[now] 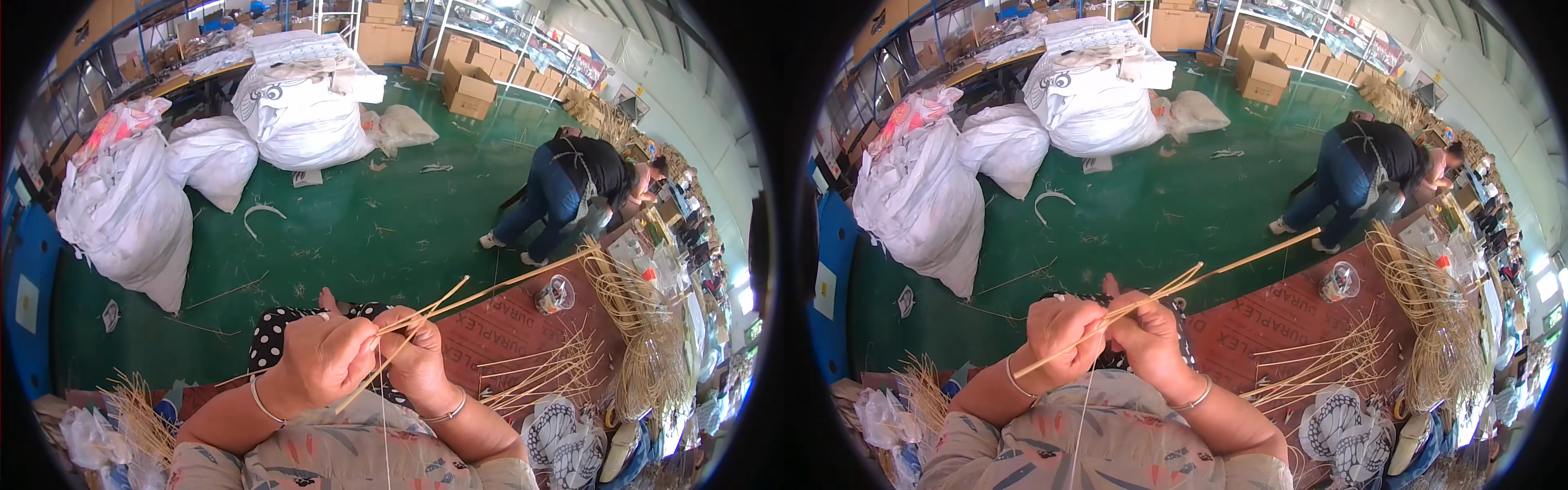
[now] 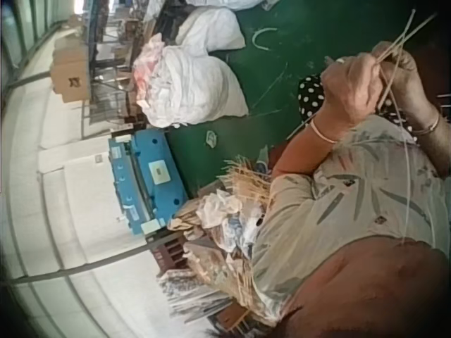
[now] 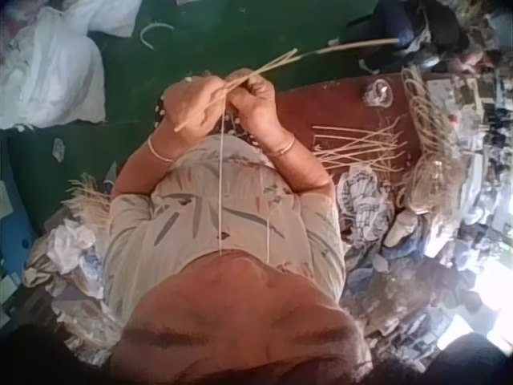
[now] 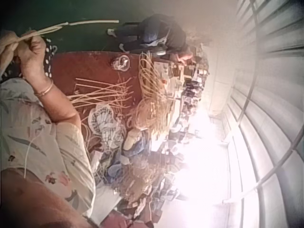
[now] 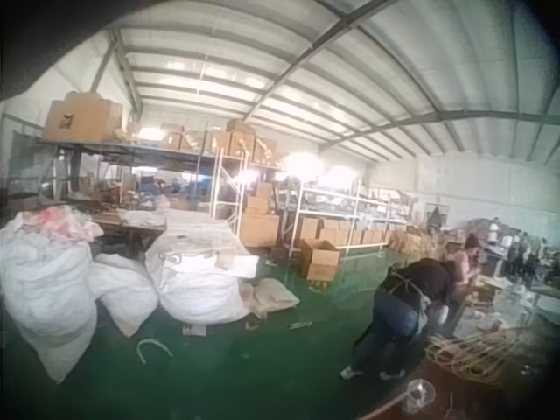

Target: The person sits on the floor and weaves thin bamboo strips together using a white string. They repeatedly wrap the string around the intersection of the strips to secure them. The person works on multiple bamboo pieces, placing finished ones aside.

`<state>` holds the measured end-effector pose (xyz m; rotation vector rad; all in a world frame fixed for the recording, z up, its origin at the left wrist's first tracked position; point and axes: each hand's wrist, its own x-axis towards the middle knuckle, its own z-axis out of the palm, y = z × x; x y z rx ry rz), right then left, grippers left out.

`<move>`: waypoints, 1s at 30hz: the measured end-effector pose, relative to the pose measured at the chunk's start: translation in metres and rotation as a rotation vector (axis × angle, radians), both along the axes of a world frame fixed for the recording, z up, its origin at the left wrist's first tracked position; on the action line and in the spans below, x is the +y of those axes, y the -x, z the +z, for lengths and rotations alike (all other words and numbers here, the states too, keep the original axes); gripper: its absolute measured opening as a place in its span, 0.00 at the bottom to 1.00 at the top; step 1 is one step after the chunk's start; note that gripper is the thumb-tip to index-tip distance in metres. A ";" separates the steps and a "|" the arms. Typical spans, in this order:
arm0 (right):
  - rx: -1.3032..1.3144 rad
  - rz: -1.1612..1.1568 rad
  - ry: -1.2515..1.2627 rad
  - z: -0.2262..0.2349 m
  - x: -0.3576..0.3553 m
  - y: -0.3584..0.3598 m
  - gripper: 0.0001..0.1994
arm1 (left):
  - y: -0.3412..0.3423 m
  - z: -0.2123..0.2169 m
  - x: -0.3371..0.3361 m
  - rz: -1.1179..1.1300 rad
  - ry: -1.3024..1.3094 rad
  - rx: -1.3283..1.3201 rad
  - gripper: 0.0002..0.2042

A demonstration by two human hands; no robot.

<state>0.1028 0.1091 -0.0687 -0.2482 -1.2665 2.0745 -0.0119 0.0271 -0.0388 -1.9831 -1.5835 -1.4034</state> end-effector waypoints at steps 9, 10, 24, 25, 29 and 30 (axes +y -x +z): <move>0.212 0.381 -0.235 0.062 -0.022 -0.025 0.06 | 0.003 0.017 -0.003 -0.034 -0.031 -0.086 0.06; 0.234 0.499 0.003 0.066 -0.027 -0.032 0.05 | 0.001 0.023 -0.007 -0.054 -0.038 -0.080 0.06; 0.129 -0.207 -1.187 0.064 -0.012 -0.031 0.08 | -0.011 0.049 -0.038 -0.383 0.039 -0.204 0.07; 0.071 -0.100 -1.199 0.064 -0.007 -0.034 0.06 | -0.009 0.045 -0.037 -0.393 0.071 -0.211 0.06; 0.068 -0.343 -0.932 0.027 -0.006 -0.008 0.09 | -0.004 0.028 -0.021 -0.139 0.056 -0.161 0.03; -0.014 -0.330 -0.883 0.019 -0.002 -0.004 0.09 | -0.003 0.014 -0.013 -0.097 0.056 -0.218 0.03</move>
